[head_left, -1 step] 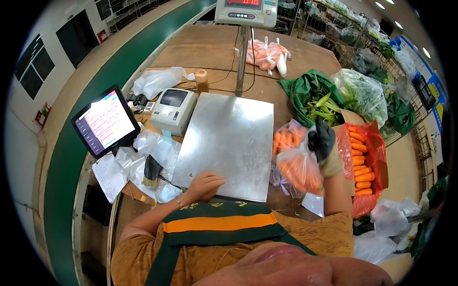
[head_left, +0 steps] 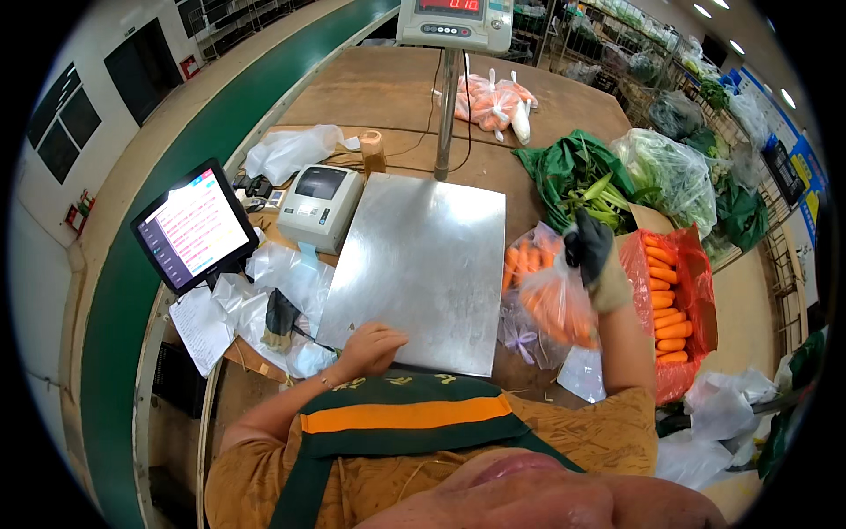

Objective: The person repeatedly picks carrots from a box and places them into small plastic bags on a digital scale. After weighing, the person ties the bags and sets them aside. The process is repeated multiple times throughout the clip.

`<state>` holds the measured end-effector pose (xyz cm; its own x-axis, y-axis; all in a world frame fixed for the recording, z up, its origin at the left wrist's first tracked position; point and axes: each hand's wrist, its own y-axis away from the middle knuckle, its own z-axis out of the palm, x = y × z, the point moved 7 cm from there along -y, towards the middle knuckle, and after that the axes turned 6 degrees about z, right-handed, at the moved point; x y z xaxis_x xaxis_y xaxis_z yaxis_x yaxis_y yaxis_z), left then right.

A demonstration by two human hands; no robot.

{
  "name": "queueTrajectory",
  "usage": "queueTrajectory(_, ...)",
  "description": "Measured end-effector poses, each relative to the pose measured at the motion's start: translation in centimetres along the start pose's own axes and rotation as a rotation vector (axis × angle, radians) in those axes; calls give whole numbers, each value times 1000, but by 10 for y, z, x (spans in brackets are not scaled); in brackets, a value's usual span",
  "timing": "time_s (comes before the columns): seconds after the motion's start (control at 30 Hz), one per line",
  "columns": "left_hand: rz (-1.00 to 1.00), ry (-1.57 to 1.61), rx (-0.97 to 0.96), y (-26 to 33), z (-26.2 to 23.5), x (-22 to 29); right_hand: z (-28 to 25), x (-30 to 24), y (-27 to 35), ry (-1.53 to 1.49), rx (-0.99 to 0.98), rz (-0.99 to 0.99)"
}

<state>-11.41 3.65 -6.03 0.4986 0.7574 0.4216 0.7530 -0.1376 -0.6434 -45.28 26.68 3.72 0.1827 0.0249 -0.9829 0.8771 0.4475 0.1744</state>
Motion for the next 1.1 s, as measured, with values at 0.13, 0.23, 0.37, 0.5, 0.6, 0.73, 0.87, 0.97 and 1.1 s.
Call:
queueTrajectory(0.13,-174,-64,45,36,-18,-6,-5,10,-203,232,-46,-169)
queueTrajectory(0.23,-381,-82,60,51,-30,-9,-44,-11,-358,1057,392,-416)
queueTrajectory(0.37,-621,-162,234,109,-44,-19,-32,-23,-440,1115,296,-549)
queueTrajectory(0.5,-944,-49,370,166,-49,-29,9,15,-434,398,28,-416)
queueTrajectory(0.6,-1136,-82,503,224,-52,-20,113,60,-319,-221,-185,-132)
queueTrajectory(0.73,-1103,-262,556,275,-93,-89,73,84,-135,-263,-399,16)
queueTrajectory(0.87,-1238,-712,740,347,-162,-116,53,148,-1,-82,-447,2)
queueTrajectory(0.97,-1535,-696,901,399,-180,-127,52,203,54,-230,-432,221)
queueTrajectory(1.1,-1616,-768,771,421,-173,-129,84,218,108,-92,-253,226)
